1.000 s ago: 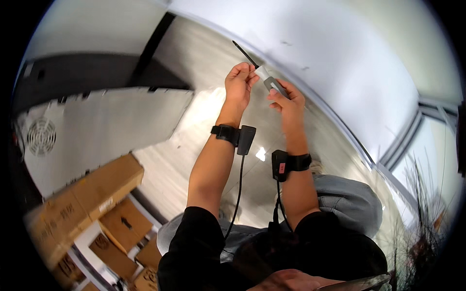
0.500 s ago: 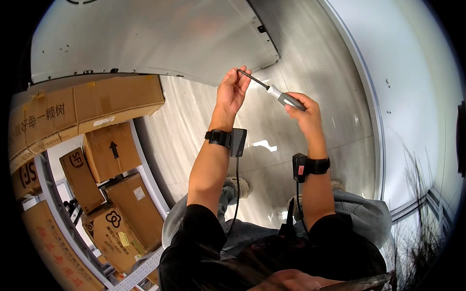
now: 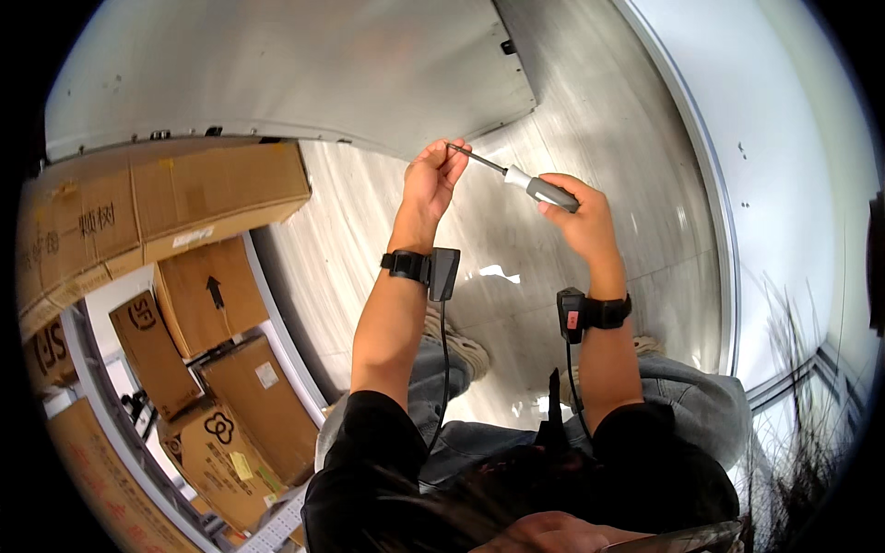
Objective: The person uses a manual screwdriver to fasten screws into the back panel of a white appliance, likely a refrigerator. The person repeatedly positions the screwdriver and turns it to secure the screws along the edge of the metal casing.
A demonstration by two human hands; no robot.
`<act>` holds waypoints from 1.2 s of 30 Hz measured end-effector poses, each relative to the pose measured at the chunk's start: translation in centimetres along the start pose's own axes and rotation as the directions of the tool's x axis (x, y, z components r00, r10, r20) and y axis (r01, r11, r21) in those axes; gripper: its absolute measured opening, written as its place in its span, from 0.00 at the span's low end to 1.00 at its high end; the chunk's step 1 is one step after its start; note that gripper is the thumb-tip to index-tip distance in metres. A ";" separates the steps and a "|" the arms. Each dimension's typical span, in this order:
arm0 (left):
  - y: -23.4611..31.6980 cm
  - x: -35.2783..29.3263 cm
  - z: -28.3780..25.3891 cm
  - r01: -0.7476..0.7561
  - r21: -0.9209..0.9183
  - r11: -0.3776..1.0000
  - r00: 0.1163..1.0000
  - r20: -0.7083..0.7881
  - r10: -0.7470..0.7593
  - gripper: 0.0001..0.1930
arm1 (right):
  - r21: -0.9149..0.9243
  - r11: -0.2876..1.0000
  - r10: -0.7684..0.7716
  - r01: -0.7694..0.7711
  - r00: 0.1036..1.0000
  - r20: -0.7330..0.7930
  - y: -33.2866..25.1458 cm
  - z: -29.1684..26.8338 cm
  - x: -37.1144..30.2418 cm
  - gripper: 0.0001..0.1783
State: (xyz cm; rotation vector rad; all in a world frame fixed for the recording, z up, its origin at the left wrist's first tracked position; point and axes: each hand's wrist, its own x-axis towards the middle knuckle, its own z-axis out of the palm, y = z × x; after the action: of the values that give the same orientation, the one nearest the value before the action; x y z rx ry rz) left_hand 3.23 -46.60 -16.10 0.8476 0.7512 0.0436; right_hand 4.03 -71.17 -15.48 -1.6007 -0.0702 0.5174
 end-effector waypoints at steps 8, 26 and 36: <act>-0.5 2.3 3.0 0.038 0.128 0.991 0.998 -0.044 -0.032 0.09 | -0.187 0.971 -0.175 0.147 0.974 -0.145 -0.8 -1.6 0.7 0.19; -3.9 6.3 7.0 0.274 0.345 0.898 0.961 -0.131 -0.243 0.07 | -0.188 0.977 0.035 -0.100 0.946 -0.321 2.5 -3.7 0.9 0.19; -3.6 10.3 9.8 0.315 0.336 0.888 0.944 -0.017 -0.328 0.08 | 0.023 0.999 -0.010 0.024 0.872 -0.490 4.0 -2.5 1.7 0.16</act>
State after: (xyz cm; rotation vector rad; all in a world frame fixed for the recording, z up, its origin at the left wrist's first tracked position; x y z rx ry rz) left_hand 16.07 -52.25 -20.44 1.0317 0.8670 -0.4089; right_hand 5.42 -73.35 -19.77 -1.6584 0.3060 0.0833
